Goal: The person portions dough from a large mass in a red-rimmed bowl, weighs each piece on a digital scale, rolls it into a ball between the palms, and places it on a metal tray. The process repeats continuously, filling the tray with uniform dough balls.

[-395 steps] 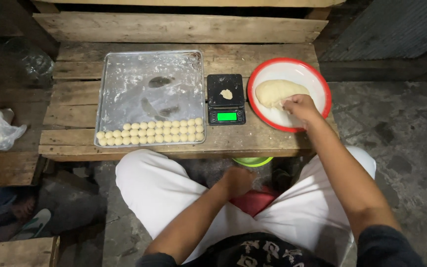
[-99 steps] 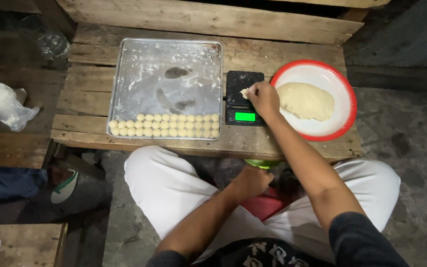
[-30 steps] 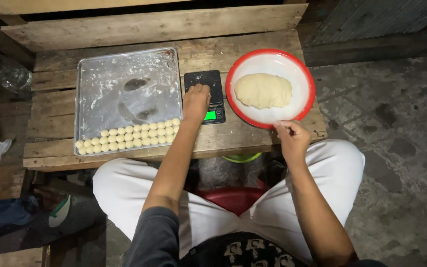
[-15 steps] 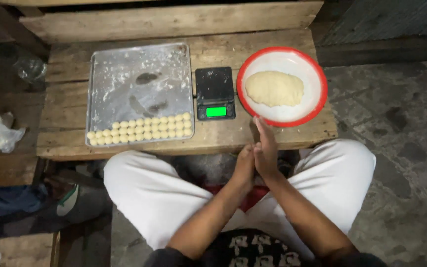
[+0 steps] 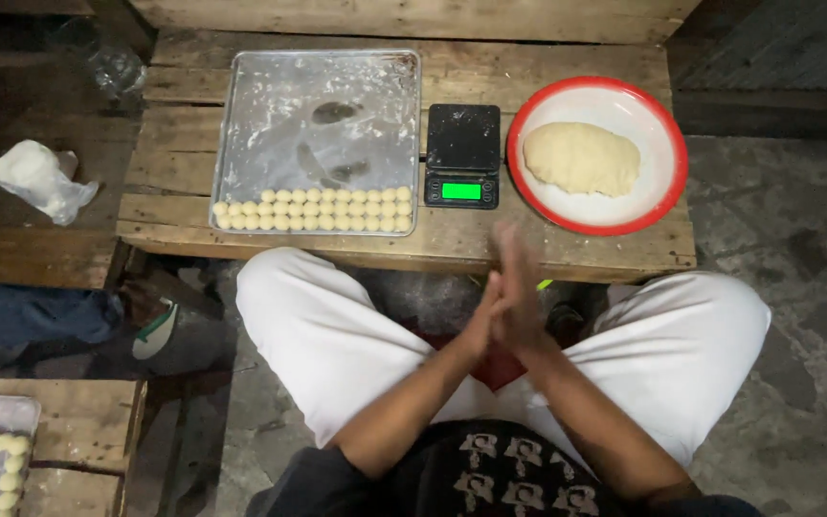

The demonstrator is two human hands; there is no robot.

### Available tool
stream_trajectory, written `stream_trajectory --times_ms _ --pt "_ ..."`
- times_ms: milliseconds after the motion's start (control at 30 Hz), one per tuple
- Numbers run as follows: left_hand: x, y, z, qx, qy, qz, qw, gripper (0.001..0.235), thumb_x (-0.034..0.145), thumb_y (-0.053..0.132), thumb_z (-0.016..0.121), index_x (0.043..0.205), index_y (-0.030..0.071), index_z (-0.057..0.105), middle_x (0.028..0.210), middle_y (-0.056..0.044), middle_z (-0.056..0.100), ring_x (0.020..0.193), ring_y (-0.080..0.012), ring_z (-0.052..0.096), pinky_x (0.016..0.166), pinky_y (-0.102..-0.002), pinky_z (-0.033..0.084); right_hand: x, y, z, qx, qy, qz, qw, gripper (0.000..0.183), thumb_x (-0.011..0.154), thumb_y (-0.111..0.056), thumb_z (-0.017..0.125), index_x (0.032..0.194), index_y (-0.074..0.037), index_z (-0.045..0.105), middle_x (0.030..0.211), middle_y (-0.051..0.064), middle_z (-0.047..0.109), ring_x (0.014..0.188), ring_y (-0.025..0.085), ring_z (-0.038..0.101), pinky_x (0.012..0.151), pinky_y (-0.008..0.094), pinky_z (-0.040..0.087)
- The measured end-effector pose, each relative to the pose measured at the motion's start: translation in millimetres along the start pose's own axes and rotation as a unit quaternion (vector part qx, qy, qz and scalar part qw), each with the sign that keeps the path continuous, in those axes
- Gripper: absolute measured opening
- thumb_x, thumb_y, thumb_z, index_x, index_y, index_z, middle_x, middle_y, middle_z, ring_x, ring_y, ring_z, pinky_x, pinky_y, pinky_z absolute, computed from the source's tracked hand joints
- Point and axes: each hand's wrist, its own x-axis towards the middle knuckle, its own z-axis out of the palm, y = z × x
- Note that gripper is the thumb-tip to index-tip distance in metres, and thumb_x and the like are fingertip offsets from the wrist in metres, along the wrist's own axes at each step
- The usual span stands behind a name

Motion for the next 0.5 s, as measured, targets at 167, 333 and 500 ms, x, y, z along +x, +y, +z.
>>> stream_trajectory --times_ms 167,333,500 --pt "-16 53 22 -0.108 0.019 -0.057 0.992 0.095 0.1 0.079 0.017 0.158 0.009 0.043 0.158 -0.011 0.048 0.147 -0.0228 0.044 0.115 -0.038 0.043 -16 24 -2 -0.093 0.095 -0.006 0.991 0.116 0.091 -0.083 0.004 0.163 0.007 0.017 0.169 0.025 0.019 0.154 0.043 0.022 0.127 0.052 0.011" --pt "-2 37 49 -0.289 0.028 0.093 0.952 0.121 0.062 0.085 0.046 0.164 0.025 0.017 0.163 0.004 0.029 0.142 -0.0113 0.042 0.081 -0.034 0.03 0 -45 -16 -0.365 -0.231 0.078 0.899 0.135 0.031 -0.068 0.075 0.142 0.002 0.043 0.145 0.023 0.046 0.145 0.046 0.034 0.132 0.06 0.006" --pt "-43 94 54 -0.09 0.031 -0.017 0.995 0.085 0.104 0.07 0.015 0.16 0.009 0.035 0.156 -0.01 0.048 0.144 -0.017 0.046 0.121 -0.035 0.034 -12 -11 -7 -0.088 0.083 -0.04 0.992 0.12 0.09 -0.083 0.009 0.159 0.015 0.013 0.165 0.032 0.026 0.154 0.054 0.015 0.125 0.06 0.01"
